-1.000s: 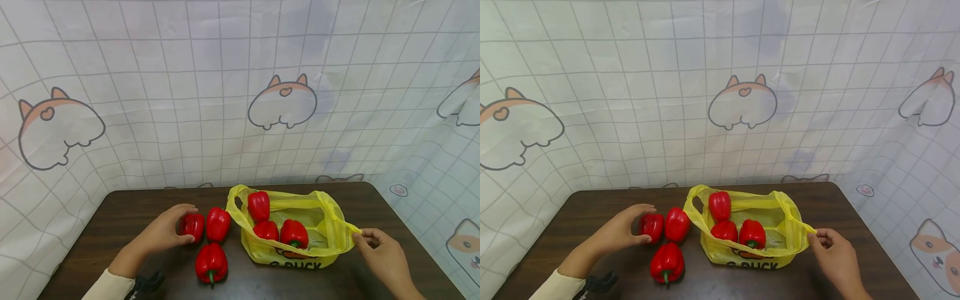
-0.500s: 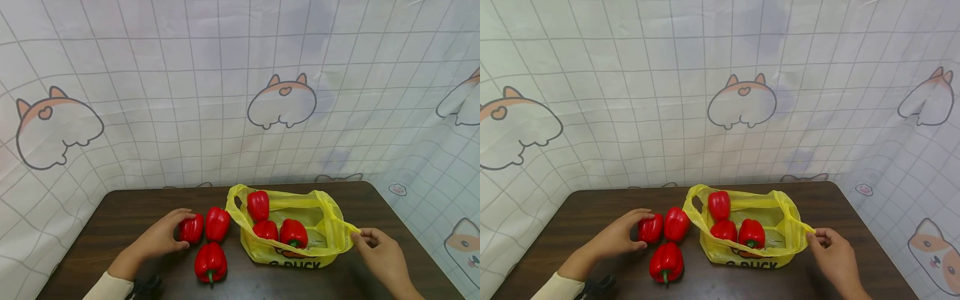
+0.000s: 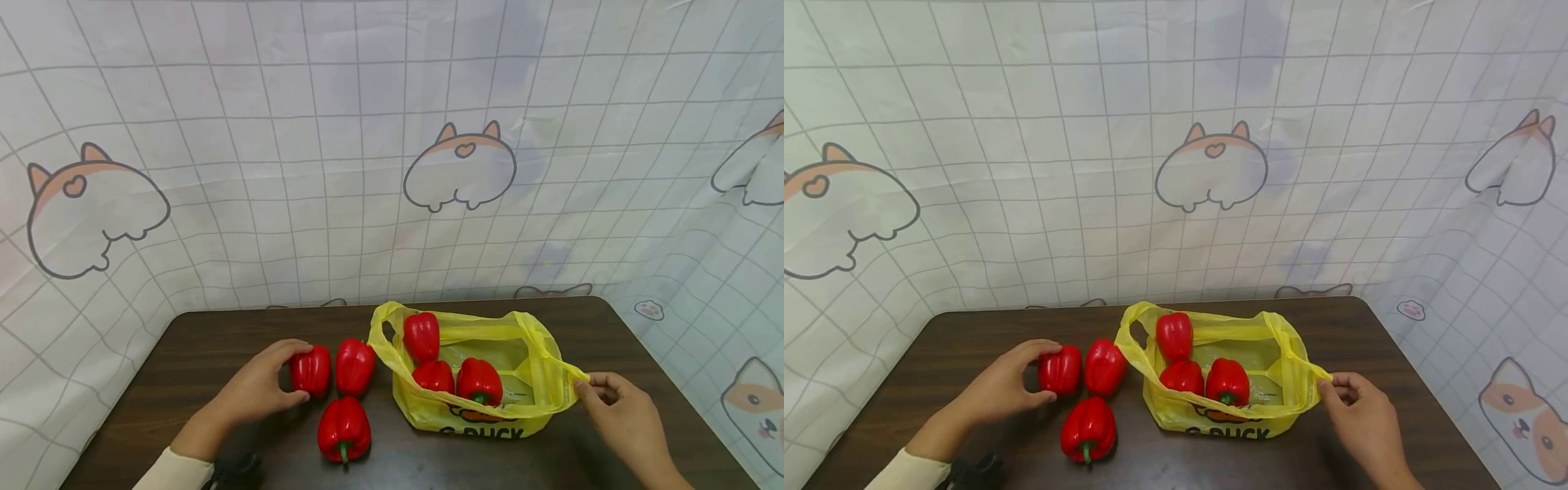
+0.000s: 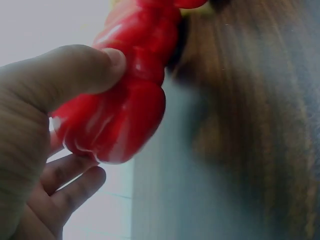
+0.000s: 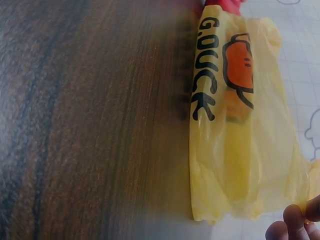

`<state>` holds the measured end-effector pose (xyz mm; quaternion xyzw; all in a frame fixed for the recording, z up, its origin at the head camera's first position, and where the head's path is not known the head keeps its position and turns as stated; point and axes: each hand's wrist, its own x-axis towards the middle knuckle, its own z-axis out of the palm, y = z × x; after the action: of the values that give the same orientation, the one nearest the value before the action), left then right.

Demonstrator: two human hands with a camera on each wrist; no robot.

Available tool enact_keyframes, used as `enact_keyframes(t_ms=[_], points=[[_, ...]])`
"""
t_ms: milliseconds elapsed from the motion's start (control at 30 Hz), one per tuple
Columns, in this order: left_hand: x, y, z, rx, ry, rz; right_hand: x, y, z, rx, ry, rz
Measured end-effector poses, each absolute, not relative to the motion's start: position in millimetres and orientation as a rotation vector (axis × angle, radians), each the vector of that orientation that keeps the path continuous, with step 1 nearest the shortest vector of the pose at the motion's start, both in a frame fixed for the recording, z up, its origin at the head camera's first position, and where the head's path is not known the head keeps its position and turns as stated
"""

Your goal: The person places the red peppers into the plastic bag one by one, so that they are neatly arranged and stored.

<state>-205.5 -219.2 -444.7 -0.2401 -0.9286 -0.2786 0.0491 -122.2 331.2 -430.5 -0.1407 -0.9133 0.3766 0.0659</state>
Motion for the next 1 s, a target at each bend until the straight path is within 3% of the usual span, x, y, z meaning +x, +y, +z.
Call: enact_keyframes(t_ms=[1000], points=[[-206.5,-209.4,-389.9,-0.785,-2.720,-0.966,-124.2,331.7,-428.3,-0.433,-2.768,1.148]])
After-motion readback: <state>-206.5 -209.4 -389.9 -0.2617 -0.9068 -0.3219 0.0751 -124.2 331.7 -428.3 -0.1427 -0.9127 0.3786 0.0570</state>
